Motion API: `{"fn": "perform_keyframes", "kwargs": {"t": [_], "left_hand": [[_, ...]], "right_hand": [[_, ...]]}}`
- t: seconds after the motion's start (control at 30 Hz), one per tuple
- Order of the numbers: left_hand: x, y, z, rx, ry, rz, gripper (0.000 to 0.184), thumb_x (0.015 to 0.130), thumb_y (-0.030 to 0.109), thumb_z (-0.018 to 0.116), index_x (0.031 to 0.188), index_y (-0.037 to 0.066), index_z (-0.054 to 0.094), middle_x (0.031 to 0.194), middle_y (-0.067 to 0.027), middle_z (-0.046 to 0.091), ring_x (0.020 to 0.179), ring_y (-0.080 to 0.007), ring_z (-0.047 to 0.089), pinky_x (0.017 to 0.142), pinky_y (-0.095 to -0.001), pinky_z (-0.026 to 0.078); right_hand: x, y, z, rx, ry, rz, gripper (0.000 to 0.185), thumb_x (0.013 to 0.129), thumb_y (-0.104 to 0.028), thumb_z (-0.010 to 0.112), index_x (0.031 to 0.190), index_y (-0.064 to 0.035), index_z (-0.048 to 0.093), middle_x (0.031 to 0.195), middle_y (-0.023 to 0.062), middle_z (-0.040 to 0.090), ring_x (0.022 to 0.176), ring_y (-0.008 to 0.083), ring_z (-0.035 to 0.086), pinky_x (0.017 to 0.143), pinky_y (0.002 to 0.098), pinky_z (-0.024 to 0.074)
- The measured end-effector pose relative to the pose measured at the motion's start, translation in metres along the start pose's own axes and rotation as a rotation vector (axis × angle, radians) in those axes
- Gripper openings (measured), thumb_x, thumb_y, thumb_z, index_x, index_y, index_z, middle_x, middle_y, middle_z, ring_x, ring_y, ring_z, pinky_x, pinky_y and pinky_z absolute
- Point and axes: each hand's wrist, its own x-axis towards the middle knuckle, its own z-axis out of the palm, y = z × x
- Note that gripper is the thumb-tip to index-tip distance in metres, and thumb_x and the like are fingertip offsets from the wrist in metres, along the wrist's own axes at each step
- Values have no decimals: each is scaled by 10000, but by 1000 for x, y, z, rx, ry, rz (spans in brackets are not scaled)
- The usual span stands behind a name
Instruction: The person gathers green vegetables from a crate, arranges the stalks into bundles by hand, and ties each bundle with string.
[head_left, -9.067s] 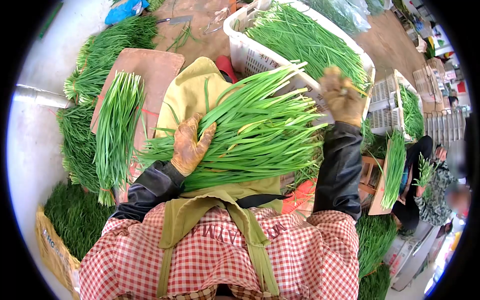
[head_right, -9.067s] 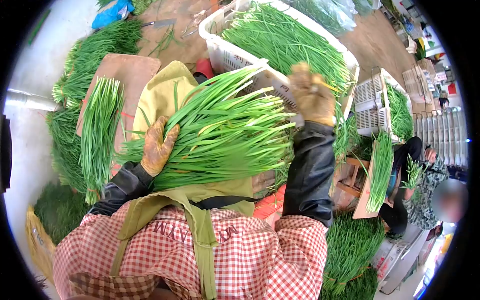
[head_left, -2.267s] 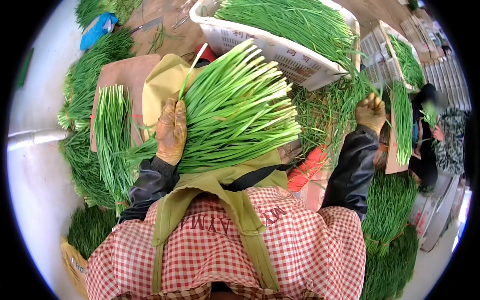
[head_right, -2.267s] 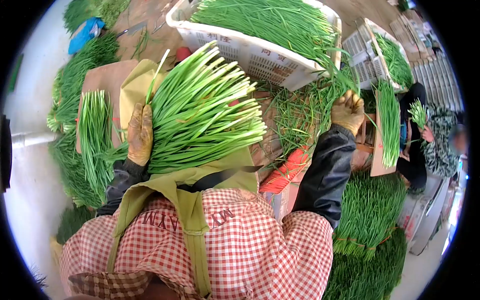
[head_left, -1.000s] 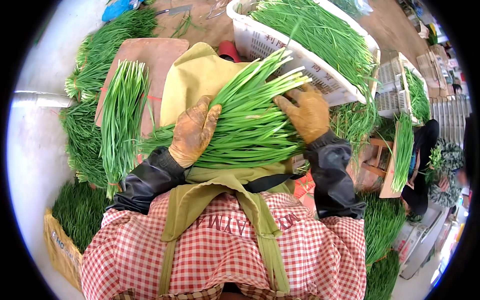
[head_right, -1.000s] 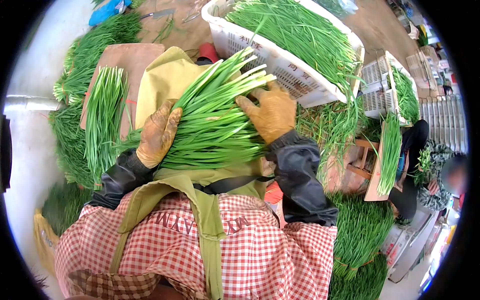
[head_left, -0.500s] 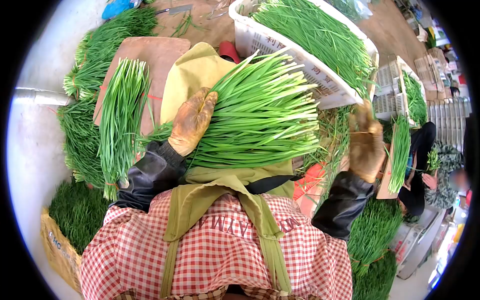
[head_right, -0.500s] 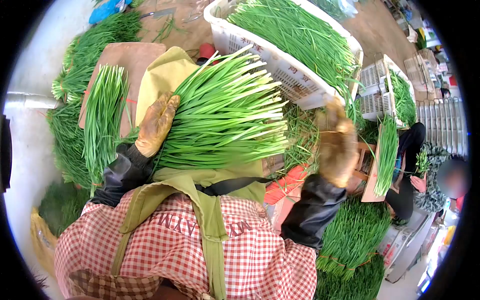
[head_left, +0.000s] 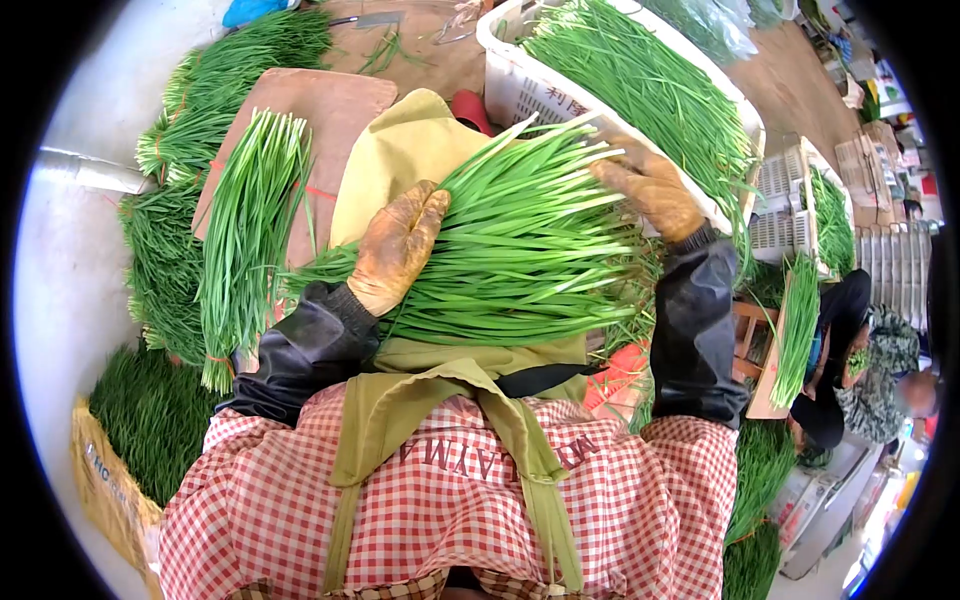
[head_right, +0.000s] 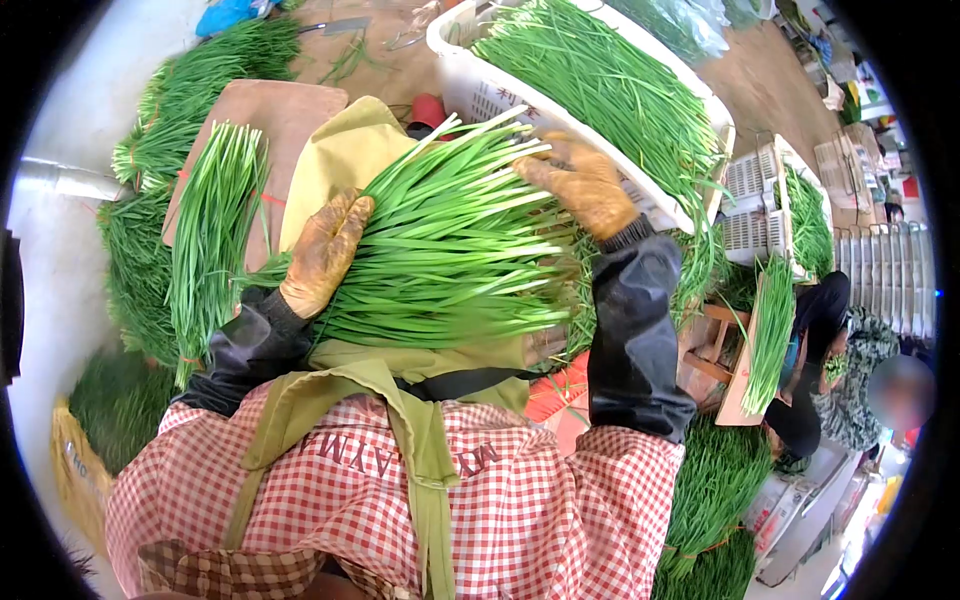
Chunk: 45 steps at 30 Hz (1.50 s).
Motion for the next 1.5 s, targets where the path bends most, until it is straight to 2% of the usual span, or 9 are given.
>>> {"fn": "perform_keyframes", "kwargs": {"t": [0.33, 0.43, 0.63, 0.77, 1.0, 1.07, 1.2, 1.4, 1.5], "left_hand": [[7, 50, -4, 160, -78, 232, 428, 940, 291, 566, 1241, -10, 523, 1051, -215, 627, 978, -298, 619, 846, -349, 472], [6, 63, -2, 325, -196, 347, 593, 882, 348, 633, 1331, 12, 439, 1154, -248, 572, 1071, -342, 576, 894, -394, 457], [-5, 59, -12, 446, -375, 343, 1034, 748, 482, 732, 1437, -59, 185, 1325, -288, 434, 1237, -394, 443, 1031, -415, 370], [-12, 55, -27, 580, -460, 437, 1217, 616, 568, 787, 1445, -62, 157, 1345, -296, 411, 1234, -401, 440, 1034, -414, 367], [-33, 40, -43, 809, -639, 149, 1186, 605, 374, 799, 1468, -40, 98, 1277, -309, 465, 1136, -430, 494, 1012, -402, 385], [-38, 17, -35, 865, -533, 222, 1107, 625, 306, 772, 1470, -24, 138, 1141, -269, 548, 991, -407, 551, 899, -423, 439], [-36, 8, -30, 881, -407, 231, 1058, 644, 279, 749, 1480, 23, 154, 1002, -191, 571, 905, -334, 578, 815, -416, 455], [-38, 19, -30, 961, -471, 184, 1037, 674, 325, 755, 1477, 23, 173, 1058, -208, 576, 930, -359, 570, 841, -424, 447], [-38, 14, -27, 1027, -413, 263, 1053, 676, 327, 757, 1483, 31, 149, 1044, -221, 589, 887, -373, 585, 830, -435, 458]], "right_hand": [[11, 35, 8, 415, 220, -73, 109, 807, -127, 563, 730, -62, 605, 807, 23, 621, 779, 130, 538, 763, 286, 430], [4, 38, -7, 832, 294, 42, 315, 914, -353, 540, 888, -43, 589, 922, 95, 632, 864, 221, 579, 793, 357, 464], [-54, 82, -49, 398, 299, 369, 660, 839, -679, 498, 1001, -51, 621, 964, 99, 636, 876, 218, 600, 814, 388, 462], [-56, 59, -9, 243, 74, 151, 403, 873, -387, 640, 1009, -8, 658, 860, 7, 611, 769, 99, 534, 701, 227, 437], [-27, 96, 15, -221, 269, 14, 264, 840, -258, 642, 935, -16, 692, 899, 41, 682, 758, 157, 594, 725, 270, 472], [-26, 90, 8, 531, 353, 125, 227, 846, -200, 567, 904, -22, 695, 927, 57, 702, 785, 171, 625, 747, 296, 490], [-39, 141, -35, 710, 873, 237, 254, 917, -254, 477, 799, -58, 585, 1023, 145, 673, 836, 197, 656, 711, 302, 492], [-113, 99, -3, 111, 158, -30, 433, 926, -406, 535, 1020, -4, 665, 1060, 124, 644, 948, 250, 586, 861, 356, 439], [-112, 50, 49, -371, 225, 19, 452, 865, -409, 633, 1077, -10, 654, 1017, 136, 639, 949, 286, 595, 877, 345, 441]]}}
